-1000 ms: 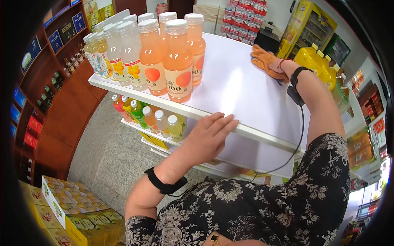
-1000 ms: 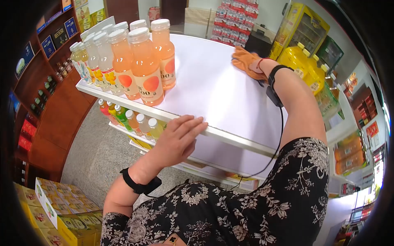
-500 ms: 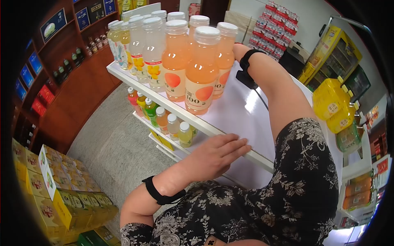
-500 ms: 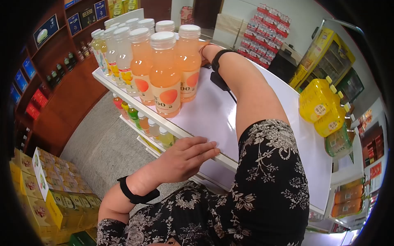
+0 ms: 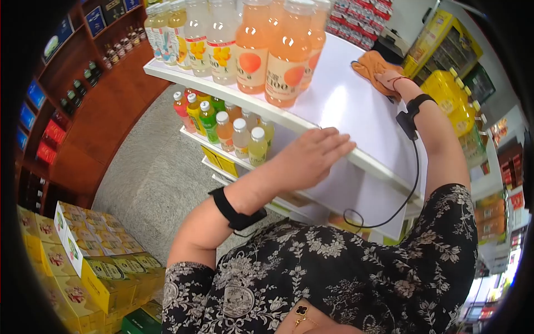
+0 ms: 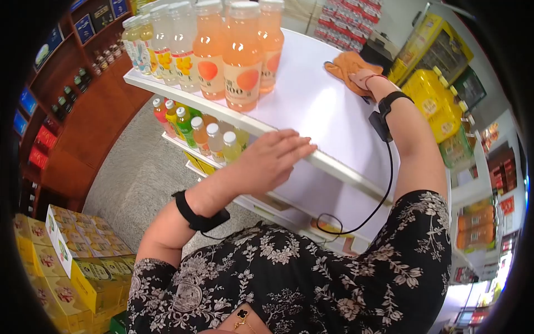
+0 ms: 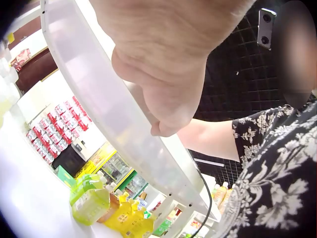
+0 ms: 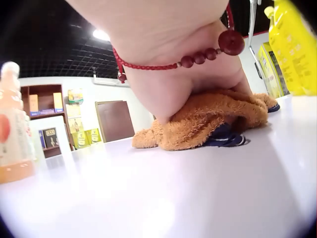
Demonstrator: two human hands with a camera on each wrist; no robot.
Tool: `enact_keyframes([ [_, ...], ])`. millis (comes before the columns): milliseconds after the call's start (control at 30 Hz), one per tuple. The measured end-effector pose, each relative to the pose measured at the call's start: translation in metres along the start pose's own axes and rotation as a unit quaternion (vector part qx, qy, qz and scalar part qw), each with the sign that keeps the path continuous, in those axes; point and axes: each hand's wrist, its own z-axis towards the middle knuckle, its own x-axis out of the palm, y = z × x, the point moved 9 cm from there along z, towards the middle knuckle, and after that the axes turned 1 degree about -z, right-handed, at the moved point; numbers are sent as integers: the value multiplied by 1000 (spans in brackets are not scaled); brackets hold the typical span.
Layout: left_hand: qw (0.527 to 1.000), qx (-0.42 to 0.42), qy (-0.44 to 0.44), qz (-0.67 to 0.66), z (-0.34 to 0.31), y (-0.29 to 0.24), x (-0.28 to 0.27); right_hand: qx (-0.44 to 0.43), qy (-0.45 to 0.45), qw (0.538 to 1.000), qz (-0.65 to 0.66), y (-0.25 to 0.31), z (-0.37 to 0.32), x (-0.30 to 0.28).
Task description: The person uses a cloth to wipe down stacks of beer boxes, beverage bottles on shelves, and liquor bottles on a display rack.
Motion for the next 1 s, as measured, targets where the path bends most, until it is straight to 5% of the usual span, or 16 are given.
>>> enact_keyframes([
  [133, 1000, -6, -1, -14, 1, -4, -6, -65, -71, 995, 39, 76, -78, -34],
  [233, 1000, -6, -1, -19, 1, -6, -7, -48, -102, 959, 261, 130, -136, -66],
  [300, 1000, 4, -2, -20, 1, -7, -6, -104, -130, 940, 298, 161, -165, -77],
  [400, 1000, 5, 1, -18, 1, -10, -4, -91, -184, 931, 303, 167, -195, -68],
  [600, 1000, 3, -17, -7, -1, -11, -4, -6, -161, 927, 339, 62, -278, 14],
  [700, 1000, -9, -24, -2, 0, -12, -5, 133, -143, 907, 374, -44, -331, 106],
  [767, 999, -22, -31, 8, -1, -11, -6, 239, -168, 846, 446, -98, -392, 153],
  [867, 998, -39, -41, 7, 1, -12, -5, 350, -154, 864, 327, -197, -448, 251],
  [1000, 995, -66, -80, 0, 4, -13, -3, 389, -78, 868, 297, -155, -453, 213],
])
